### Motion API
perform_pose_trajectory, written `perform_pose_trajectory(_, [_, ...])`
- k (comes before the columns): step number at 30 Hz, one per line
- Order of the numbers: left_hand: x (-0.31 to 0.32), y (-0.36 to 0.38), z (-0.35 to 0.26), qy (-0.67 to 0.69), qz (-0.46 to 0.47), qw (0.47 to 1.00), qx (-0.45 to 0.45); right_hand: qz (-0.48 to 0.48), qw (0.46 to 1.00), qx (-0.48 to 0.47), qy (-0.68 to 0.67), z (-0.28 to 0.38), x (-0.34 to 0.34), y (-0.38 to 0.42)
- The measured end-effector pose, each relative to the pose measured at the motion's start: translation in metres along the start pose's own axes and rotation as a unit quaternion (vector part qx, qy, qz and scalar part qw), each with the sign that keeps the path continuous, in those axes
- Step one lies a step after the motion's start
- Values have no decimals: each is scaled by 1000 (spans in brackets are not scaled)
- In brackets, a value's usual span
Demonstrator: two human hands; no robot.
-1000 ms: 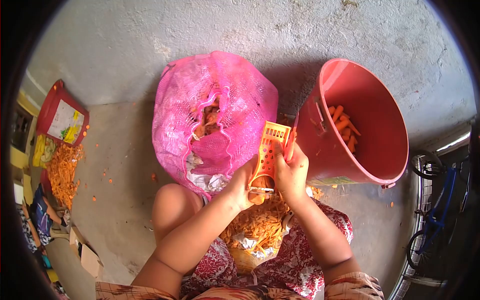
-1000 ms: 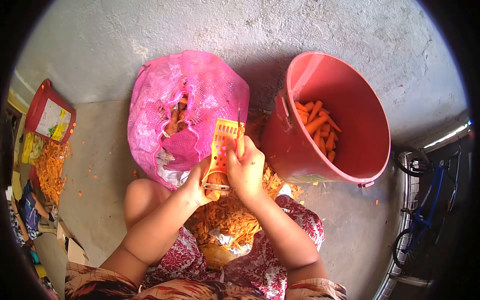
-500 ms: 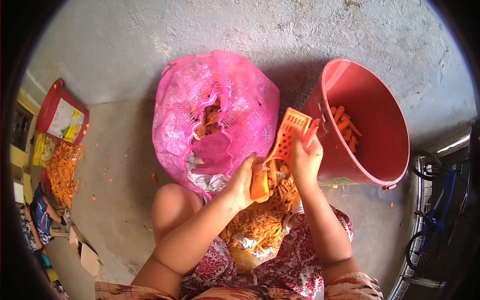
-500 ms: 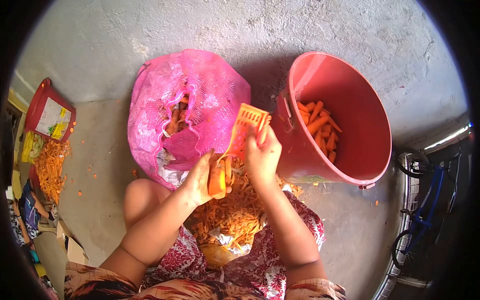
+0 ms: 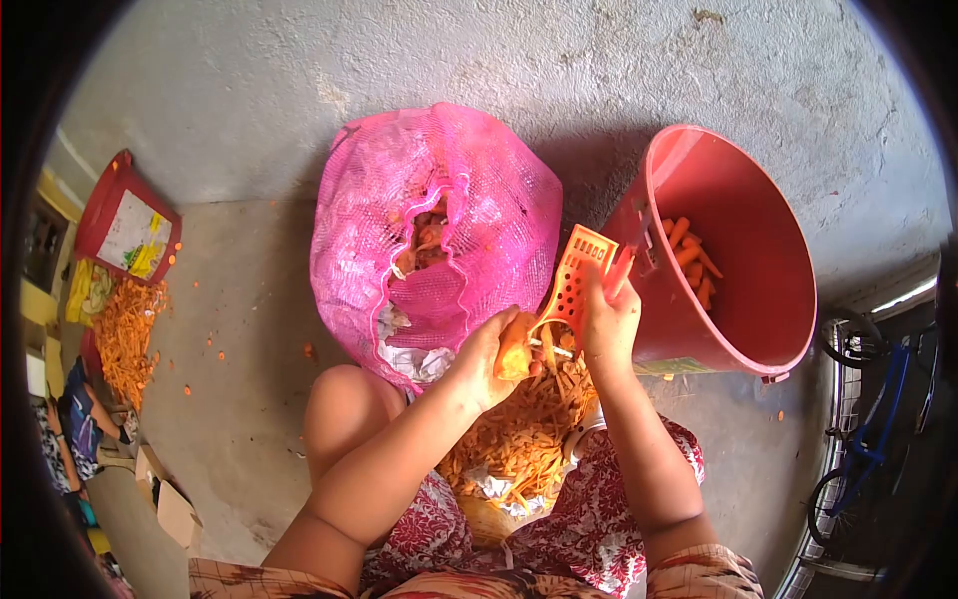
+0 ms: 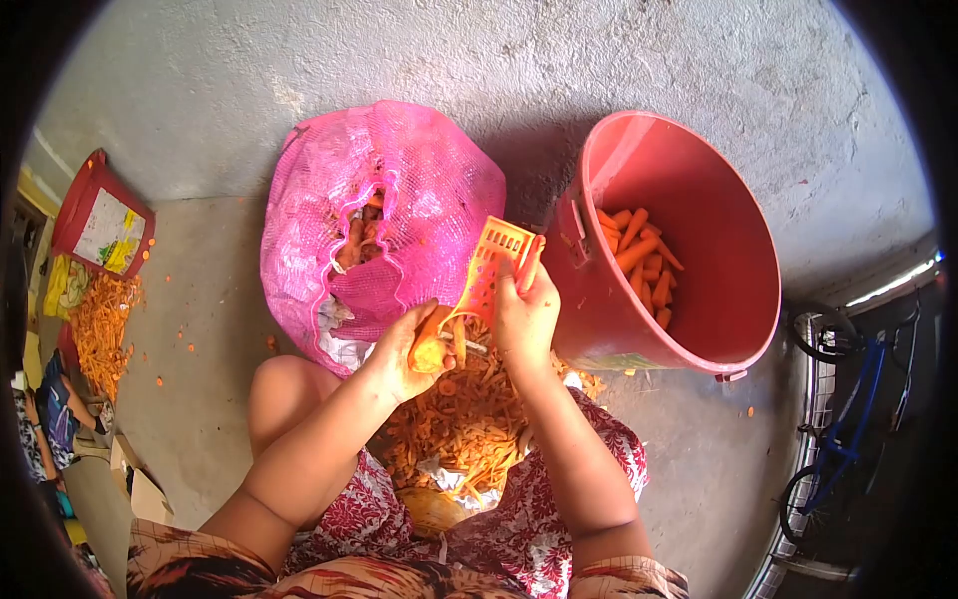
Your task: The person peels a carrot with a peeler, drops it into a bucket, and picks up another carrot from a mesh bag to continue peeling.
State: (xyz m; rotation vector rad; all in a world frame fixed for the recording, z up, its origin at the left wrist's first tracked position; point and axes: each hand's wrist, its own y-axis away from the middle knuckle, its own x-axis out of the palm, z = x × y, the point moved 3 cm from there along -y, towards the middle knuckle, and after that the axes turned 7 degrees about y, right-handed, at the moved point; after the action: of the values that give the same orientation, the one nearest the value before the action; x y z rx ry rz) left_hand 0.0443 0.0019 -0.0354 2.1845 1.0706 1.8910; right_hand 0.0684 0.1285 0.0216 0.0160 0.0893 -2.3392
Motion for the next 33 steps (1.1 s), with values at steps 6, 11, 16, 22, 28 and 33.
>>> perform_pose_trajectory(6, [-14, -10, 9, 13, 8, 1000, -18, 29, 995, -49, 83, -4, 9, 11])
perform_pose_trajectory(11, [8, 4, 8, 10, -33, 999, -9, 35, 996, -40, 67, -1, 9, 14])
perform_pose_trajectory(16, [-5, -8, 9, 57, 49, 996, -37, 40, 997, -42, 49, 2, 12, 21])
perform_pose_trajectory(22, [9, 1, 9, 35, 42, 998, -36, 1, 985, -88, 150, 2, 7, 20])
perform_pose_trajectory(28, [20, 8, 15, 52, 107, 987, -112, -57, 989, -49, 128, 3, -3, -2])
perform_pose_trajectory(33, [18, 3, 14, 69, 106, 986, -107, -67, 989, -58, 121, 7, -3, -4])
